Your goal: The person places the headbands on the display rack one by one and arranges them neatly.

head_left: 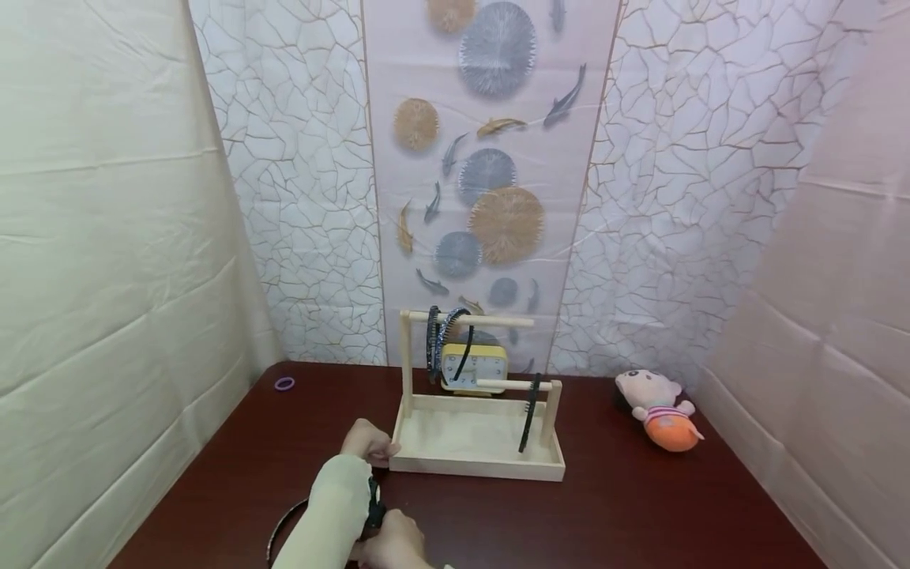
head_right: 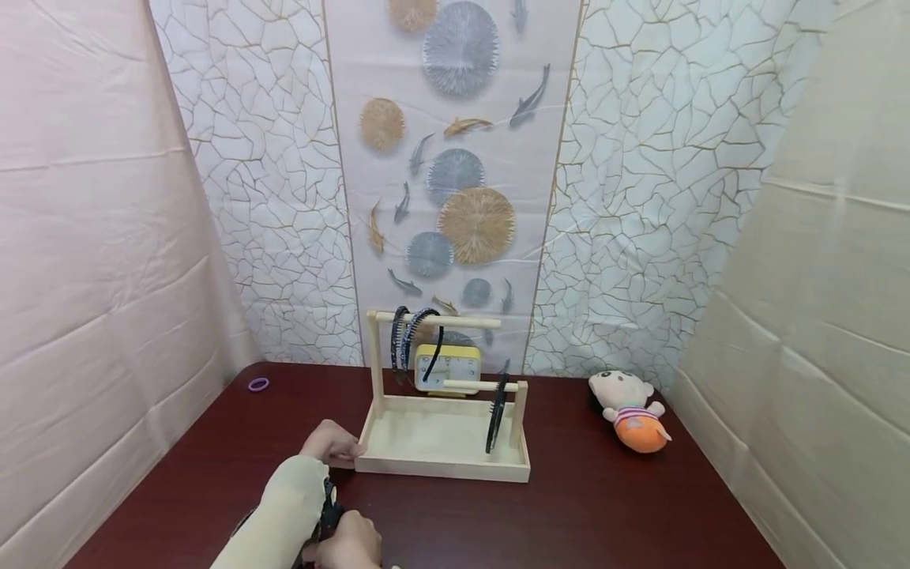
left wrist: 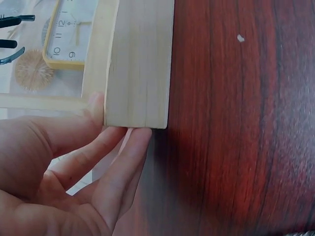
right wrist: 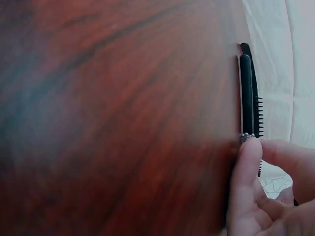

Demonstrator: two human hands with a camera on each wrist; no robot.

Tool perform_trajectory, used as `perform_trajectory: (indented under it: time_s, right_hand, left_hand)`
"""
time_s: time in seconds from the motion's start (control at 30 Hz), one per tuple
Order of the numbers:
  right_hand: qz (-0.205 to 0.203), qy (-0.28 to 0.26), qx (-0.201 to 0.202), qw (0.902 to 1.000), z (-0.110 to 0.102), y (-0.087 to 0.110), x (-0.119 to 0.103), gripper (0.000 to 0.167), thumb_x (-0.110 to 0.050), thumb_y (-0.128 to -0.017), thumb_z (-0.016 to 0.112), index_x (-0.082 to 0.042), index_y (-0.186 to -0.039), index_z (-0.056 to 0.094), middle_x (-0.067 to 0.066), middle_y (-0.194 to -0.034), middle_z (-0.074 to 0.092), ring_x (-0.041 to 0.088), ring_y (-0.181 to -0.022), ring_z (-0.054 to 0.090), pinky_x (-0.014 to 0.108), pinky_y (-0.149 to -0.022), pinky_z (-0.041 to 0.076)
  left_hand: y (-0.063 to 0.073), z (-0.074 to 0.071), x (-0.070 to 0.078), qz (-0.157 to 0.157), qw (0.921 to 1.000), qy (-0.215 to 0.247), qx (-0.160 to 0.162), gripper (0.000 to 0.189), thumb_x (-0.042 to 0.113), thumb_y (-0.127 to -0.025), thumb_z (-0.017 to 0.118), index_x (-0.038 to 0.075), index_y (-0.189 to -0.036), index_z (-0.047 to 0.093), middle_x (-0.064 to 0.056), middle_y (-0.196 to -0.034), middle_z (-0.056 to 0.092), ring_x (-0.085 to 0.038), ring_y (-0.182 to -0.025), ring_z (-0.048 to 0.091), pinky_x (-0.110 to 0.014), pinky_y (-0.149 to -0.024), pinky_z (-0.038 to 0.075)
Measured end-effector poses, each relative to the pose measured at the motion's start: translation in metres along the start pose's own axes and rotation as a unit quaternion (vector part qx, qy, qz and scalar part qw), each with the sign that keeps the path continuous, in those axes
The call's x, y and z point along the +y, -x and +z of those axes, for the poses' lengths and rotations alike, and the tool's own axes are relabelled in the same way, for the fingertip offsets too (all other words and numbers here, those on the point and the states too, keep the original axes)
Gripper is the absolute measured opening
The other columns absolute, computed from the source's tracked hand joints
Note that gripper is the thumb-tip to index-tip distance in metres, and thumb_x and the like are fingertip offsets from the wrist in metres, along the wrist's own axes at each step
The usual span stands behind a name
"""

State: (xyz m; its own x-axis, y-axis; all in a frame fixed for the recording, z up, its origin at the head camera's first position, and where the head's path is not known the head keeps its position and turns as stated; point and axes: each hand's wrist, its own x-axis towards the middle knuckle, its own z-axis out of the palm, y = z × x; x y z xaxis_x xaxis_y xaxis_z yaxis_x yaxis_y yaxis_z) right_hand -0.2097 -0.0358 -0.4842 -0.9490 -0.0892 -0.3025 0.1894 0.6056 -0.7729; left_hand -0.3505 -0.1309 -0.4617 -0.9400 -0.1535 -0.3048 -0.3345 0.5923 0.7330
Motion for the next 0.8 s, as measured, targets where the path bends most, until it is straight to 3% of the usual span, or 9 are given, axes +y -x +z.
perform_trajectory:
  time_s: [0.23, 0.4, 0.53, 0.63, 0.8]
  right_hand:
    - [-0.028, -0.001, -0.012, 0.9995, -0.008, 0.004, 0.009, 0.024, -0.02, -0.075, 0.078, -0.006, -0.062, 0.063, 0.005, -0.059, 0.061, 0.022, -0.056, 0.056, 0.038, -0.058, 0.05]
    - [-0.047, 0.002, -0.014, 0.9988, -0.011, 0.005, 0.006, 0.024, -0.016, -0.075, 0.08, -0.005, -0.061, 0.065, 0.004, -0.055, 0.063, 0.02, -0.057, 0.059, 0.041, -0.069, 0.055]
    - [-0.048, 0.001, -0.007, 0.9988, -0.011, 0.007, 0.005, 0.022, -0.012, -0.074, 0.08, -0.006, -0.061, 0.063, 0.003, -0.054, 0.063, 0.019, -0.055, 0.061, 0.04, -0.073, 0.056]
    - [-0.048, -0.013, -0.006, 0.9988, -0.014, 0.009, 0.006, 0.023, -0.013, -0.074, 0.079, -0.007, -0.058, 0.063, 0.0, -0.05, 0.062, 0.016, -0.05, 0.061, 0.033, -0.064, 0.055]
    - [-0.064, -0.03, -0.01, 0.9975, -0.023, 0.015, 0.009, 0.032, -0.015, -0.074, 0.076, -0.015, -0.049, 0.055, -0.005, -0.042, 0.054, 0.013, -0.044, 0.057, 0.027, -0.049, 0.045]
  left_hand:
    - [0.0, 0.007, 0.0, -0.001, 1.0, 0.004, 0.005, 0.023, 0.011, -0.079, 0.08, -0.009, -0.083, 0.068, -0.013, -0.069, 0.064, -0.016, -0.055, 0.059, -0.025, -0.051, 0.046]
    - [0.0, 0.004, 0.001, -0.005, 0.9999, 0.009, 0.013, 0.02, 0.008, -0.08, 0.079, -0.008, -0.081, 0.068, -0.014, -0.067, 0.064, -0.015, -0.052, 0.059, -0.024, -0.05, 0.042]
    - [0.001, 0.003, 0.001, -0.001, 0.9997, 0.022, 0.009, 0.022, 0.006, -0.08, 0.078, -0.012, -0.088, 0.069, -0.017, -0.072, 0.068, -0.018, -0.057, 0.067, -0.026, -0.054, 0.052]
    - [0.001, 0.002, 0.001, -0.001, 0.9992, 0.041, 0.004, 0.023, 0.003, -0.079, 0.077, -0.014, -0.093, 0.068, -0.02, -0.075, 0.068, -0.021, -0.059, 0.07, -0.03, -0.057, 0.056]
    - [0.001, 0.002, 0.002, -0.006, 0.999, 0.044, 0.004, 0.02, 0.001, -0.079, 0.076, -0.013, -0.09, 0.067, -0.019, -0.075, 0.066, -0.017, -0.052, 0.065, -0.025, -0.051, 0.05]
